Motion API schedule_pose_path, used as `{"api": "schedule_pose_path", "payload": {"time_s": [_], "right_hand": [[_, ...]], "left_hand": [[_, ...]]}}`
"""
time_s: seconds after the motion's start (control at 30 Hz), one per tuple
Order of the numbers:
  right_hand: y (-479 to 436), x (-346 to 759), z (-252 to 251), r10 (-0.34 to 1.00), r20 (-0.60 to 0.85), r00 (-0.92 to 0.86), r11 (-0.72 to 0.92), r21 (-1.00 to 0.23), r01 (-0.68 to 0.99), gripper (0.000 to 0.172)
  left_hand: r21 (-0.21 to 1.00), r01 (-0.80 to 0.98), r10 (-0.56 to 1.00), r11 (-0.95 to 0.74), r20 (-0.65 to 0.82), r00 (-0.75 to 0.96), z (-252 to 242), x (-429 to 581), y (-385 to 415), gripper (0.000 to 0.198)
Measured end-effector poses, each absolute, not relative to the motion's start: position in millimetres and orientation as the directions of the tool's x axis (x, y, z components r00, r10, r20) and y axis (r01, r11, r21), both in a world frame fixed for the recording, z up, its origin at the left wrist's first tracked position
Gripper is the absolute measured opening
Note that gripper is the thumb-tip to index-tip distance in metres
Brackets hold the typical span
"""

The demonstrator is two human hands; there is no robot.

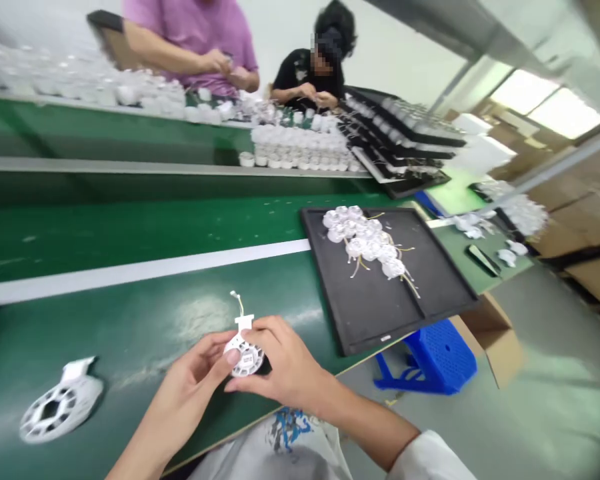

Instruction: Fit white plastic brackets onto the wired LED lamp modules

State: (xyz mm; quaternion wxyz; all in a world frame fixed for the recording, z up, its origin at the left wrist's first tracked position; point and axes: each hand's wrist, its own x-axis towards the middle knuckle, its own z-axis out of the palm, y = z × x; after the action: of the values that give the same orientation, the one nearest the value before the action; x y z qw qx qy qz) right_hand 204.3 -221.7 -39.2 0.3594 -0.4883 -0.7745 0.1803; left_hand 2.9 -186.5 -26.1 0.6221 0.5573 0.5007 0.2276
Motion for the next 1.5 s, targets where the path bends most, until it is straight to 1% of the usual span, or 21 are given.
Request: {"api": "schedule_pose_path", "payload": {"time_s": [0.07, 0.1, 0.13, 0.17, 0.2, 0.23, 0.27, 0.3, 0.37, 0.43, 0.5, 0.57, 0.63, 0.67, 0.7, 0.73, 0.8, 0.93, 1.03, 1.23, 1.5], "right_hand": [[-221, 238, -26, 0.893, 0.371, -0.254, 0.44, -0.606, 0.662, 0.069], [-218, 262, -17, 0.903, 0.351, -0.246, 0.418, -0.591, 0.69, 0.066], [-214, 292, -9, 0.916, 0.344, -0.205, 0.379, -0.577, 0.724, 0.062], [-210, 325, -2, 0.928, 0.36, -0.094, 0.298, -0.568, 0.768, 0.055], [-207, 361, 3, 0.92, 0.386, 0.07, 0.163, -0.538, 0.827, 0.047], [-203, 397, 5, 0.889, 0.394, 0.233, -0.018, -0.479, 0.878, 0.045], [-201, 432, 5, 0.854, 0.376, 0.359, -0.199, -0.4, 0.894, 0.047], [-200, 464, 1, 0.836, 0.36, 0.414, -0.275, -0.378, 0.884, 0.052], [-199, 513, -13, 0.842, 0.323, 0.433, -0.318, -0.351, 0.881, 0.067], [-197, 539, -28, 0.872, 0.286, 0.397, -0.294, -0.341, 0.893, 0.078], [-193, 547, -41, 0.892, 0.263, 0.368, -0.277, -0.326, 0.904, 0.083], [-186, 546, -46, 0.895, 0.261, 0.361, -0.278, -0.306, 0.911, 0.09], [-177, 542, -47, 0.891, 0.274, 0.363, -0.288, -0.278, 0.917, 0.101], [-171, 541, -46, 0.891, 0.28, 0.358, -0.288, -0.263, 0.921, 0.106], [-166, 541, -45, 0.894, 0.282, 0.347, -0.281, -0.25, 0.927, 0.109], [-161, 541, -44, 0.901, 0.279, 0.331, -0.269, -0.238, 0.933, 0.11], [-153, 541, -42, 0.918, 0.263, 0.297, -0.243, -0.221, 0.944, 0.104], [-146, 541, -39, 0.927, 0.233, 0.293, -0.249, -0.2, 0.947, 0.085], [-147, 536, -37, 0.921, 0.217, 0.324, -0.284, -0.194, 0.939, 0.081], [-146, 522, -36, 0.902, 0.179, 0.394, -0.355, -0.214, 0.91, 0.082], [-159, 508, -33, 0.897, 0.157, 0.414, -0.371, -0.243, 0.896, 0.081]], "left_hand": [[0.893, 0.444, 0.855, 0.08, -0.29, 0.43, -8, 22, -157, 0.057], [0.834, 0.55, 0.878, -0.051, -0.225, 0.423, 0, 29, -135, 0.059], [0.733, 0.658, 0.907, -0.173, -0.142, 0.397, 6, 34, -109, 0.061], [0.601, 0.755, 0.933, -0.261, -0.046, 0.358, 9, 35, -81, 0.062], [0.461, 0.831, 0.946, -0.311, 0.064, 0.318, 9, 35, -51, 0.063], [0.319, 0.896, 0.949, -0.308, 0.163, 0.268, 6, 32, -22, 0.065], [0.201, 0.936, 0.939, -0.289, 0.249, 0.237, 0, 29, 4, 0.063], [0.125, 0.929, 0.916, -0.348, 0.258, 0.308, -6, 25, 25, 0.061], [0.01, 0.906, 0.882, -0.423, 0.236, 0.409, -20, 23, 53, 0.056], [-0.046, 0.881, 0.846, -0.47, 0.261, 0.465, -25, 37, 60, 0.055], [-0.021, 0.845, 0.791, -0.534, 0.341, 0.508, -20, 77, 51, 0.057], [0.077, 0.728, 0.697, -0.681, 0.373, 0.612, -9, 138, 36, 0.056], [0.145, 0.513, 0.532, -0.846, 0.291, 0.795, 2, 207, 19, 0.062], [0.16, 0.445, 0.472, -0.881, 0.241, 0.848, 5, 240, 12, 0.068], [0.179, 0.423, 0.453, -0.888, 0.185, 0.872, 7, 269, 6, 0.075], [0.201, 0.427, 0.457, -0.882, 0.143, 0.878, 6, 294, 0, 0.08], [0.213, 0.465, 0.496, -0.859, 0.124, 0.859, -1, 329, -7, 0.087], [0.222, 0.543, 0.579, -0.81, 0.161, 0.799, -21, 351, -14, 0.09], [0.23, 0.57, 0.61, -0.789, 0.182, 0.771, -31, 350, -16, 0.09], [0.241, 0.564, 0.609, -0.79, 0.198, 0.768, -35, 349, -21, 0.077], [0.259, 0.54, 0.587, -0.801, 0.16, 0.793, -33, 342, -29, 0.063]]}}
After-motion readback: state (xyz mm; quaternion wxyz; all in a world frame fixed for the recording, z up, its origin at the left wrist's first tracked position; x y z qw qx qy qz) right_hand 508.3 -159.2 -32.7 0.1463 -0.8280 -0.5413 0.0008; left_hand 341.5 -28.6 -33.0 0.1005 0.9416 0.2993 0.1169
